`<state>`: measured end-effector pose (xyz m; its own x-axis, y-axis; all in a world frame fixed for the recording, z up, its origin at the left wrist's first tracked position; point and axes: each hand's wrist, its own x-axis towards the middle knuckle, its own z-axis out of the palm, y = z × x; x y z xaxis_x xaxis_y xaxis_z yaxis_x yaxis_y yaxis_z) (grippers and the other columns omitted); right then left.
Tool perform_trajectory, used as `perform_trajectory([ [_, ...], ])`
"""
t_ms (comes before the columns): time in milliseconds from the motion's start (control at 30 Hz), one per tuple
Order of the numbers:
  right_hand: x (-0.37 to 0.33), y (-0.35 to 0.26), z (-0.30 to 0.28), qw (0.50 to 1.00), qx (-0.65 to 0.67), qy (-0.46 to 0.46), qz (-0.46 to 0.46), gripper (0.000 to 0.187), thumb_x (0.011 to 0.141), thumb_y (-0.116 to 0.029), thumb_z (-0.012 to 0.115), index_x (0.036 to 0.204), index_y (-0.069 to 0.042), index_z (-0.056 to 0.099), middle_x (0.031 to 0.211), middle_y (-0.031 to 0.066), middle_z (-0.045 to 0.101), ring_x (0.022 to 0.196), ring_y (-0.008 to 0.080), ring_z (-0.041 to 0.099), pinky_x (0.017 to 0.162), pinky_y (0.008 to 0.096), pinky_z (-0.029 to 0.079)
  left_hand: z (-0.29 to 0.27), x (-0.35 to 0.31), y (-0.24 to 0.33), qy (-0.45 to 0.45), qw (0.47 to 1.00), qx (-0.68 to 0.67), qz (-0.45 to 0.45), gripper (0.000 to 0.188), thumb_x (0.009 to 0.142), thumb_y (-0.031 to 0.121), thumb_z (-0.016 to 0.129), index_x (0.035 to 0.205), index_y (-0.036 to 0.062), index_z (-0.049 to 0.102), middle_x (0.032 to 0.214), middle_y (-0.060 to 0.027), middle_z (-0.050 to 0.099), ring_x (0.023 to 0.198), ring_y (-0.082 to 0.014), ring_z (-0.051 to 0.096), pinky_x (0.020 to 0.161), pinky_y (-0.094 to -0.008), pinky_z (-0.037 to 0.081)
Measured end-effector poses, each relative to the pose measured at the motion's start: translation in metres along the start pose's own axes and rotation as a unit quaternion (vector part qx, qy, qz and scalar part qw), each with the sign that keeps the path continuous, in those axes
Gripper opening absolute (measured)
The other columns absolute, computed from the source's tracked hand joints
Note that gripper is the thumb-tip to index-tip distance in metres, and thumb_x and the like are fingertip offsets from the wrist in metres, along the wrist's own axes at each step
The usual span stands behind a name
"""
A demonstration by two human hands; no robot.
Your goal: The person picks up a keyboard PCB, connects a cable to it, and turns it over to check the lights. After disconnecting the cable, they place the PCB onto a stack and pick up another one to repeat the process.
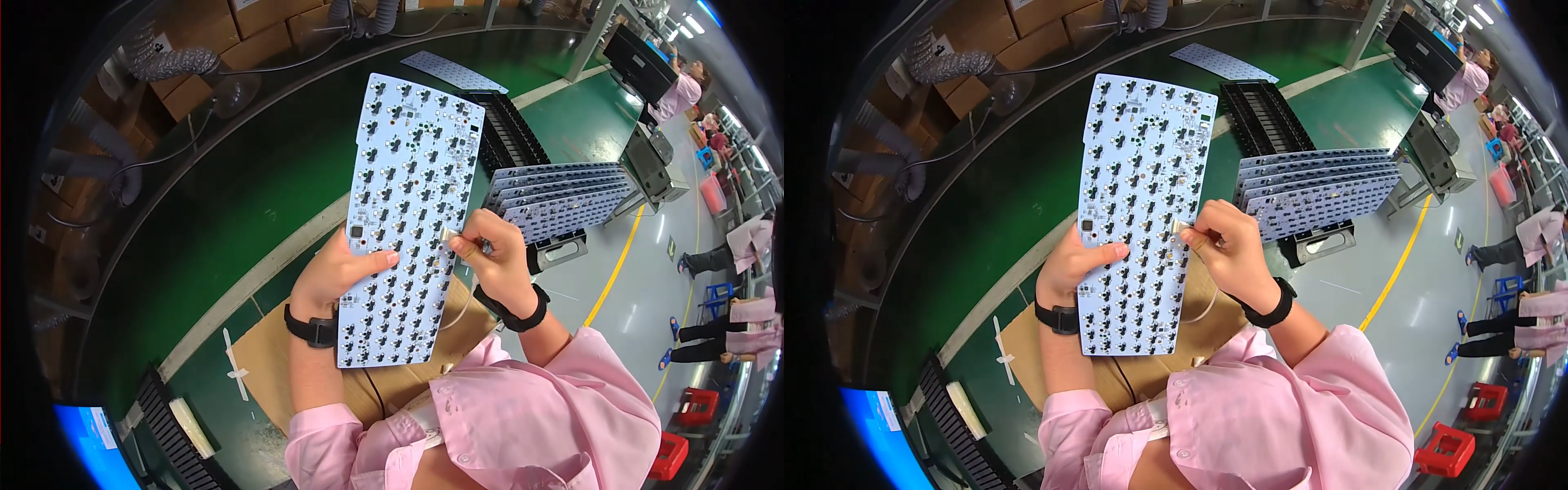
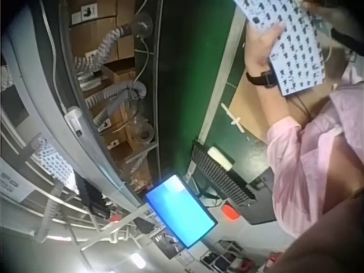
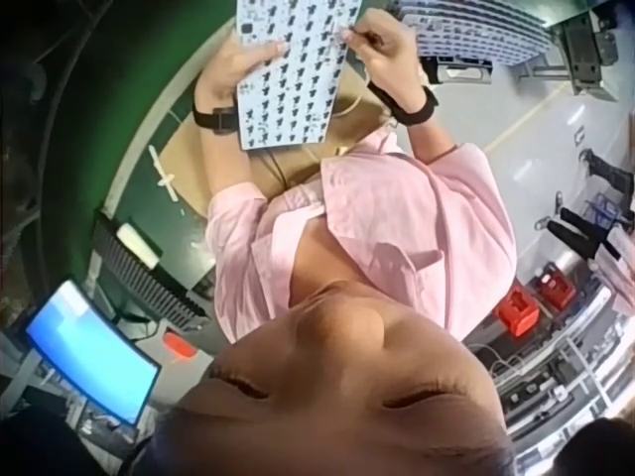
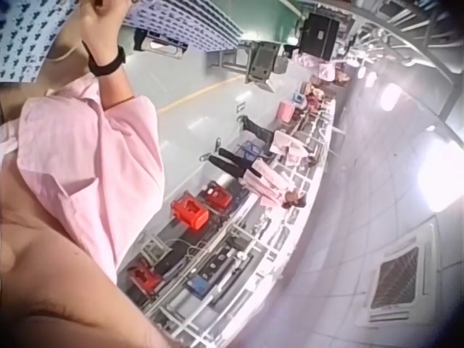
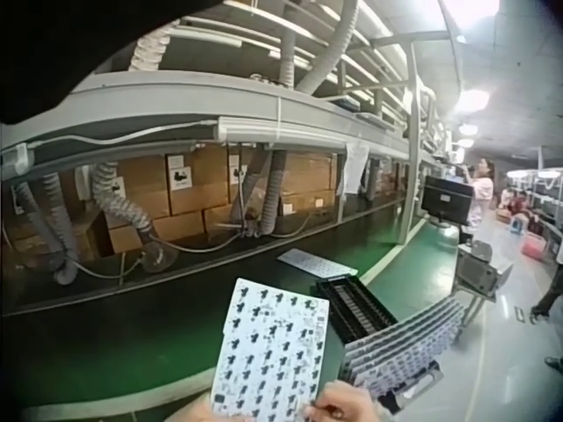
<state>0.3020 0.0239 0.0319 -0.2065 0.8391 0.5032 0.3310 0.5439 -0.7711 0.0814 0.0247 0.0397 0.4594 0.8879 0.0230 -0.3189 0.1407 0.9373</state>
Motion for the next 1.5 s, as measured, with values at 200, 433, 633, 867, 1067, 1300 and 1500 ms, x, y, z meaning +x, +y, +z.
perform_trajectory([
  [200,0.006,0.002,0.006,0.998,-0.050,0.001,-0.039,0.019,0.071,0.003,0.063,0.065,0.000,0.046,0.060,0.0062,0.041,0.054,0.0177,0.039,0.050,0.0278,0.031,-0.002,-0.002,0.001,0.015,1.000,0.010,0.003,0.051,0.077,-0.002,0.057,0.124,-0.0039,0.037,0.115,-0.0113,0.054,0.103,-0.0167,0.052,0.089,-0.0312,0.041],
  [433,0.019,0.002,0.015,0.941,-0.267,0.010,-0.206,0.013,0.069,0.000,0.061,0.072,-0.003,0.049,0.067,0.0075,0.045,0.062,0.0234,0.044,0.054,0.0329,0.035,-0.006,-0.006,0.020,0.053,0.990,-0.127,-0.017,0.047,0.079,0.007,0.052,0.122,-0.0061,0.039,0.114,-0.0161,0.054,0.102,-0.0220,0.054,0.089,-0.0316,0.042],
  [633,0.009,0.002,0.025,0.932,-0.297,-0.023,-0.207,0.012,0.068,-0.005,0.060,0.075,-0.005,0.050,0.070,0.0075,0.045,0.065,0.0246,0.046,0.056,0.0354,0.037,-0.006,-0.008,0.018,0.062,0.966,-0.246,-0.055,0.054,0.087,0.035,0.040,0.124,-0.0055,0.040,0.112,-0.0196,0.055,0.099,-0.0258,0.057,0.086,-0.0342,0.045],
  [867,0.002,0.010,0.027,0.968,-0.210,-0.001,-0.140,0.019,0.070,-0.013,0.063,0.086,-0.004,0.057,0.077,0.0094,0.054,0.072,0.0247,0.052,0.063,0.0323,0.042,0.009,0.002,0.034,-0.038,0.995,-0.094,-0.019,0.058,0.089,0.045,0.032,0.123,-0.0016,0.043,0.104,-0.0213,0.059,0.095,-0.0266,0.058,0.084,-0.0346,0.046],
  [1067,-0.001,-0.015,0.009,0.988,0.096,-0.100,0.071,0.028,0.084,-0.026,0.059,0.097,-0.002,0.060,0.087,0.0121,0.061,0.077,0.0245,0.056,0.067,0.0303,0.044,-0.035,0.004,0.012,0.383,0.898,0.126,0.175,0.048,0.090,0.039,0.033,0.119,0.0027,0.047,0.100,-0.0155,0.059,0.093,-0.0234,0.057,0.084,-0.0318,0.043],
  [1300,0.001,-0.025,-0.014,0.920,0.233,-0.149,0.278,0.027,0.086,-0.029,0.057,0.080,-0.004,0.063,0.074,0.0035,0.061,0.068,0.0116,0.055,0.064,0.0247,0.043,-0.014,0.005,0.019,0.280,0.923,-0.224,0.139,0.050,0.090,0.044,0.037,0.120,0.0037,0.047,0.117,-0.0068,0.052,0.104,-0.0197,0.052,0.091,-0.0330,0.038],
  [1500,0.003,-0.012,-0.012,0.908,0.298,-0.129,0.266,0.026,0.086,-0.027,0.056,0.075,-0.004,0.061,0.070,0.0017,0.061,0.066,0.0091,0.055,0.062,0.0231,0.042,-0.012,0.013,0.009,0.261,0.933,-0.191,0.155,0.053,0.091,0.046,0.035,0.120,0.0037,0.047,0.116,-0.0064,0.053,0.103,-0.0199,0.053,0.090,-0.0326,0.040],
])
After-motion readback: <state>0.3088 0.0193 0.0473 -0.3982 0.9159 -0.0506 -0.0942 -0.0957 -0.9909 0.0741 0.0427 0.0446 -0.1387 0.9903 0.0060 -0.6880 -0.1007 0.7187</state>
